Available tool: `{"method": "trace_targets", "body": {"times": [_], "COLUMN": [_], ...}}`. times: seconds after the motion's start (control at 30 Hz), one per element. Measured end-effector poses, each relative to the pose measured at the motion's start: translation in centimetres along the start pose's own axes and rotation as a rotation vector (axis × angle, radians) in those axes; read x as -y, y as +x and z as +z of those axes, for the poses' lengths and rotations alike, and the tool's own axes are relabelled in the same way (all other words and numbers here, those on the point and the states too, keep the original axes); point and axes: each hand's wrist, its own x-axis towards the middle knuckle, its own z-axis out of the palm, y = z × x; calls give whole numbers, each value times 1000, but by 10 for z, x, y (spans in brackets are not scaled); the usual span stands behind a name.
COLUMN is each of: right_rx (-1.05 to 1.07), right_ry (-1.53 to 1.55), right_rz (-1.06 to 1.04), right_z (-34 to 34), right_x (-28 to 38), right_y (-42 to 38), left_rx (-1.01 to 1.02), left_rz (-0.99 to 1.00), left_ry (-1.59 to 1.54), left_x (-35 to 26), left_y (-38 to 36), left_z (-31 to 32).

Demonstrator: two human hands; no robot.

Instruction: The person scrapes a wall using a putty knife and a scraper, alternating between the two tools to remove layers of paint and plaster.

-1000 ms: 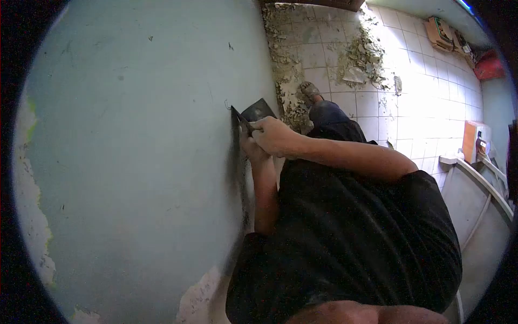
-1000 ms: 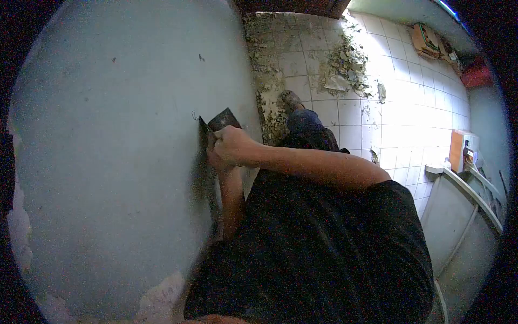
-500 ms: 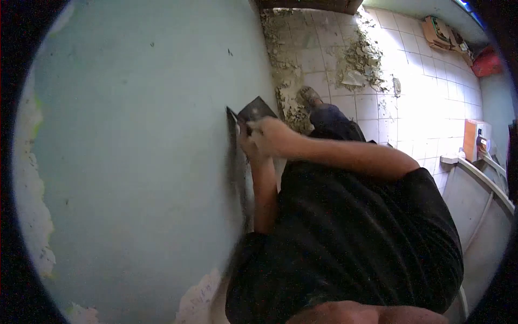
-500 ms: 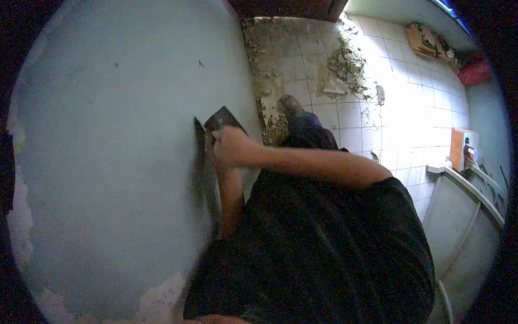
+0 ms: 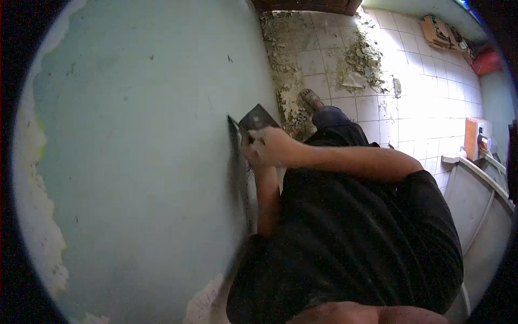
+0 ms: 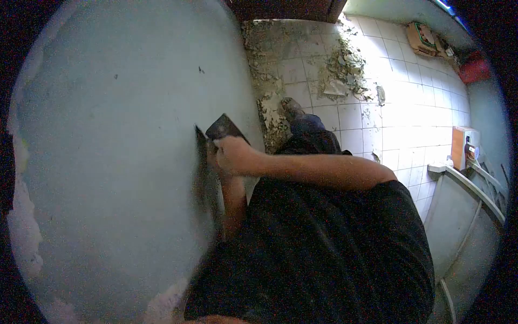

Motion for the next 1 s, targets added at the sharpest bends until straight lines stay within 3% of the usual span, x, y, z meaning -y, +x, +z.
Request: {"method": "trace_targets", "body": {"times": [0.03,0.07,0.13,0.17,0.23,0.27,0.33,0.4,0.5,0.63,0.77,0.83,0.87,0.93,1.0], "right_rx": [-118,18,73,113,37,-43,-2,98,38,106,-42,172,263,133,20], "right_ry": [40,-2,38,72,13,-47,-37,69,-118,-10,4,34,-363,-210,-55], "right_rz": [-45,11,136,244,116,-6,27,150,-23,97,-67,195,-81,-40,-35], "right_z": [1,-14,-14,-12,2,4,-2,-5,1,-5,-1,-11,4,6,8], "right_x": [6,16,10,8,-2,-5,2,0,-2,-2,-3,9,-27,-18,-17], "right_y": [-10,-11,2,7,-5,-6,-5,8,-4,-4,-8,0,22,6,-5], "left_rx": [-194,-206,-139,-143,-272,-264,-38,-160,-470,-926,-688,-545,-469,-293,-210], "left_rz": [43,37,137,136,-31,-31,34,16,-42,-144,-122,-118,-111,-100,-55], "left_ry": [57,54,1522,1522,339,341,149,216,431,704,445,284,199,36,37], "left_x": [-4,5,27,20,-5,-6,-9,-5,-4,6,14,2,7,14,1], "left_y": [-15,-14,-17,-22,-26,-18,-22,-23,-9,-12,-29,-9,-4,3,-14], "left_z": [24,-7,-98,-66,40,36,20,17,26,45,2,-26,-35,-53,-6]}}
